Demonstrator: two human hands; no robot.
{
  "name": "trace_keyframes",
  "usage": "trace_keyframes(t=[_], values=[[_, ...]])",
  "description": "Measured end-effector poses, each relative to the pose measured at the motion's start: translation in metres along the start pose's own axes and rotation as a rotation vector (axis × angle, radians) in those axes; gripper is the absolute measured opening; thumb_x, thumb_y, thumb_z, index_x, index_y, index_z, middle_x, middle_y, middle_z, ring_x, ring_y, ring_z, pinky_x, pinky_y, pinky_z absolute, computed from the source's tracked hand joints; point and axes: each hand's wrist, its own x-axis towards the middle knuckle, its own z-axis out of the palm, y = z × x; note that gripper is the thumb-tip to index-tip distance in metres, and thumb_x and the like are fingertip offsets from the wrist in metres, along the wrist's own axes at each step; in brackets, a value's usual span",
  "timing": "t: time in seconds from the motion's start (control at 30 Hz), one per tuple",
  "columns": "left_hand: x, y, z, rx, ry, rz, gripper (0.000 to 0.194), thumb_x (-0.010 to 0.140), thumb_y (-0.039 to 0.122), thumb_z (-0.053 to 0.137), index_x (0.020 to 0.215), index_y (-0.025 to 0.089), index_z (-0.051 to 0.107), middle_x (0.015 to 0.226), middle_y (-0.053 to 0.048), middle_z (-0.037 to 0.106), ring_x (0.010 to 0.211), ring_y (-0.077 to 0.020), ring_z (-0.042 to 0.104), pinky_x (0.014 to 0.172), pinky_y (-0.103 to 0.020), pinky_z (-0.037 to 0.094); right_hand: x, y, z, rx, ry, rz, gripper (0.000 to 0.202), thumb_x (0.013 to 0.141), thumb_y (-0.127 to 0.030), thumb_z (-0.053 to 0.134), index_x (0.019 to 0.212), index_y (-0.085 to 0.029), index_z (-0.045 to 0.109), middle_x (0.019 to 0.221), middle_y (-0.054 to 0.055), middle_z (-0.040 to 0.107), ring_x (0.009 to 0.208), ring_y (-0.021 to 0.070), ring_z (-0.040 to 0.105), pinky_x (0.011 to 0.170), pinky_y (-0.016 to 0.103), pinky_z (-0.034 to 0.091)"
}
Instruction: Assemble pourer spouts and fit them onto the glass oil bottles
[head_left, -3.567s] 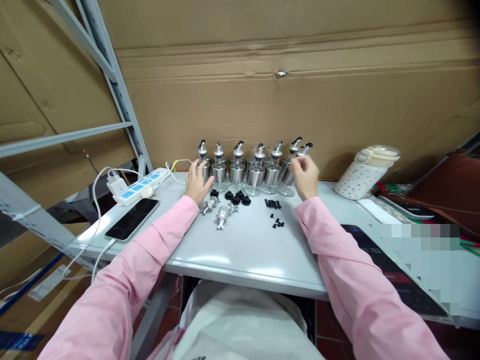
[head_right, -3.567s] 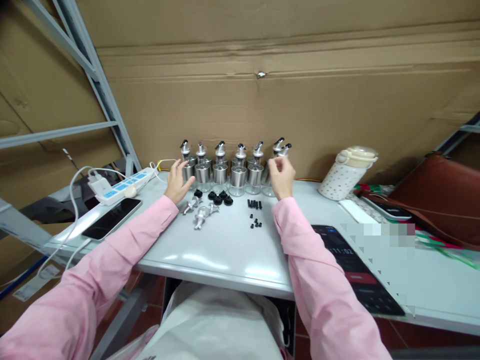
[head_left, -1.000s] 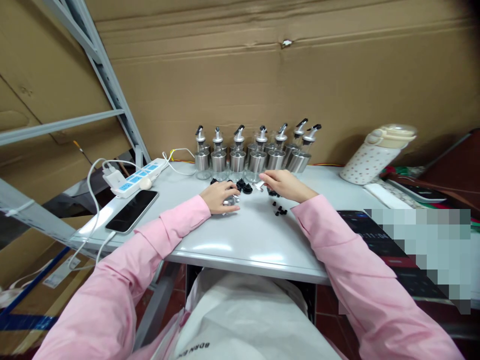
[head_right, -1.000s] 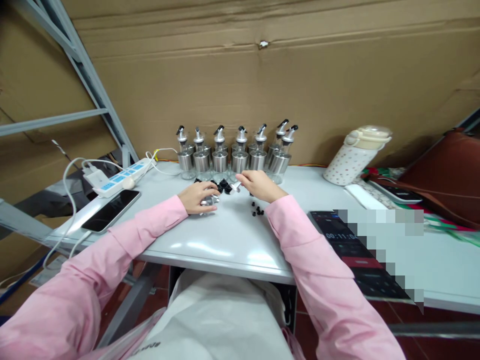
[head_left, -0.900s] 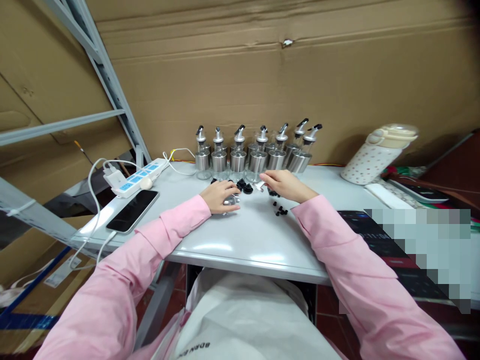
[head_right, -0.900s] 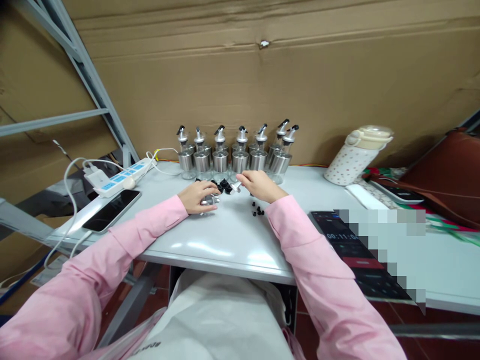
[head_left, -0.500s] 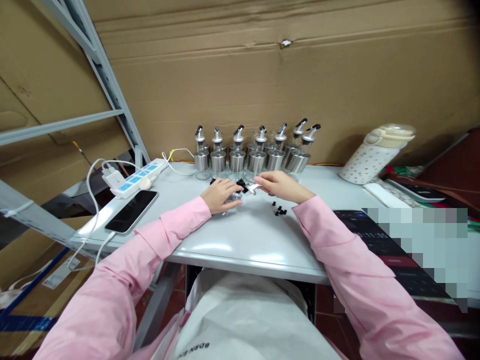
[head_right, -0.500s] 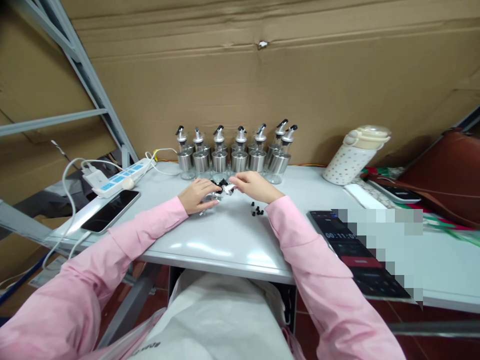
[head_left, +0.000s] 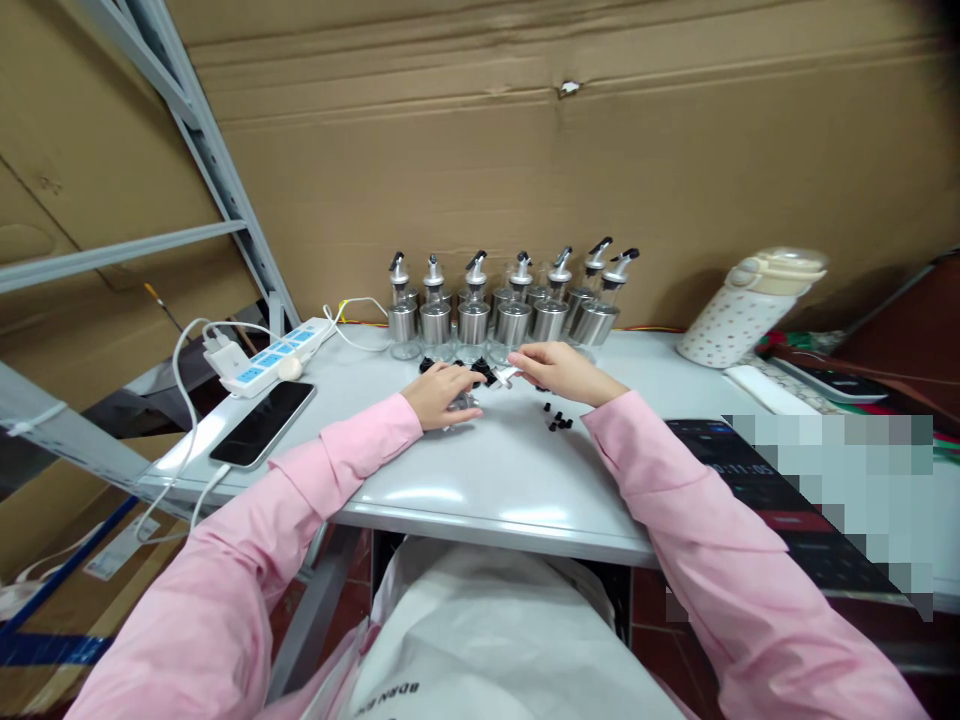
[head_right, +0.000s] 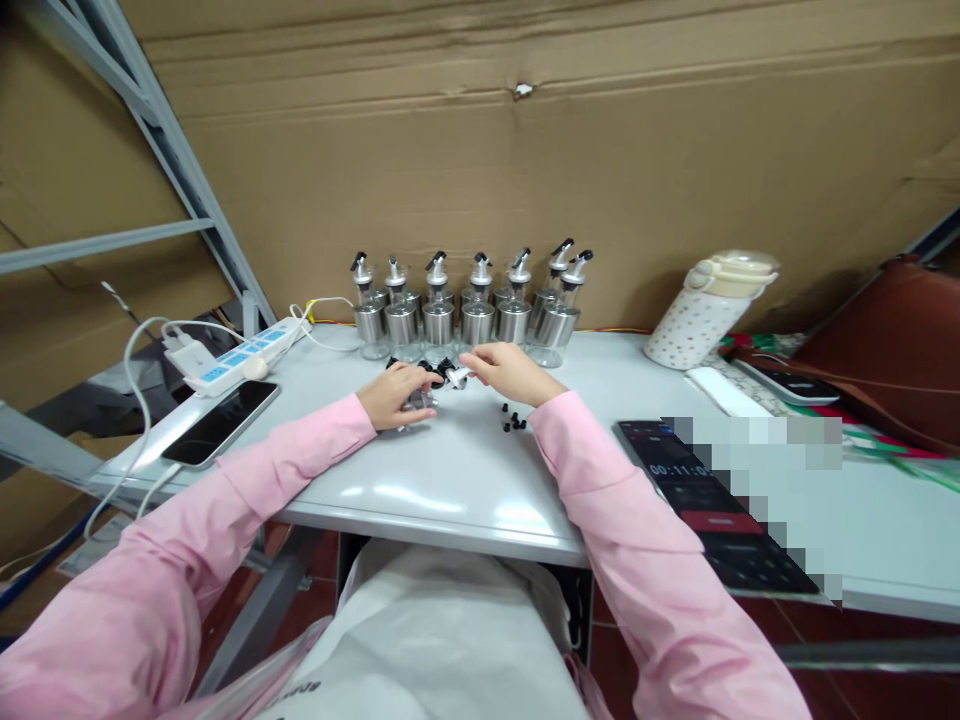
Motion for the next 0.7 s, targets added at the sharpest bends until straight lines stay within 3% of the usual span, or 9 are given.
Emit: trace_keyframes(t=[0.17, 0.43, 0.53, 0.7], values=[[0.0007, -0.0005, 0.002, 0.063, -0.019, -0.027, 0.054, 0.08, 0.049, 0.052, 0.121, 0.016, 0.042, 0.11, -0.011, 0.057, 0.1, -0.0235, 0.054, 0.083, -0.033, 0.038, -0.0004, 0.0003, 0.0003, 0.002, -0.002, 0.016, 0.039, 0.082, -0.048, 0.035, 0.058, -0.018, 0.044, 0.055, 0.0, 0.049, 0.054, 0.0115, 0.045, 0.059, 0.025, 0.033], [0.0007, -0.003, 0.005, 0.028, -0.006, 0.029, 0.045, 0.082, 0.042, 0.052, 0.117, 0.015, 0.045, 0.103, -0.009, 0.06, 0.093, -0.0211, 0.057, 0.08, -0.031, 0.041, -0.0007, -0.0004, 0.0002, -0.018, -0.007, 0.011, 0.04, 0.082, -0.047, 0.035, 0.056, -0.018, 0.042, 0.054, 0.0, 0.049, 0.054, 0.0115, 0.045, 0.06, 0.025, 0.033], [0.0, -0.0041, 0.0057, 0.022, 0.054, 0.058, 0.043, 0.083, 0.041, 0.051, 0.117, 0.015, 0.046, 0.105, -0.01, 0.059, 0.098, -0.0217, 0.055, 0.084, -0.033, 0.041, -0.0008, -0.0004, 0.0003, -0.032, -0.019, -0.001, 0.04, 0.083, -0.046, 0.033, 0.055, -0.018, 0.042, 0.055, 0.0, 0.049, 0.053, 0.011, 0.044, 0.061, 0.026, 0.033], [0.002, 0.0006, 0.004, 0.055, 0.261, 0.105, 0.041, 0.085, 0.045, 0.047, 0.113, 0.015, 0.048, 0.11, -0.012, 0.058, 0.107, -0.0219, 0.051, 0.09, -0.035, 0.039, -0.0004, -0.002, 0.0018, 0.007, -0.045, -0.07, 0.042, 0.083, -0.048, 0.031, 0.056, -0.018, 0.042, 0.055, -0.001, 0.047, 0.052, 0.0104, 0.042, 0.059, 0.026, 0.033]])
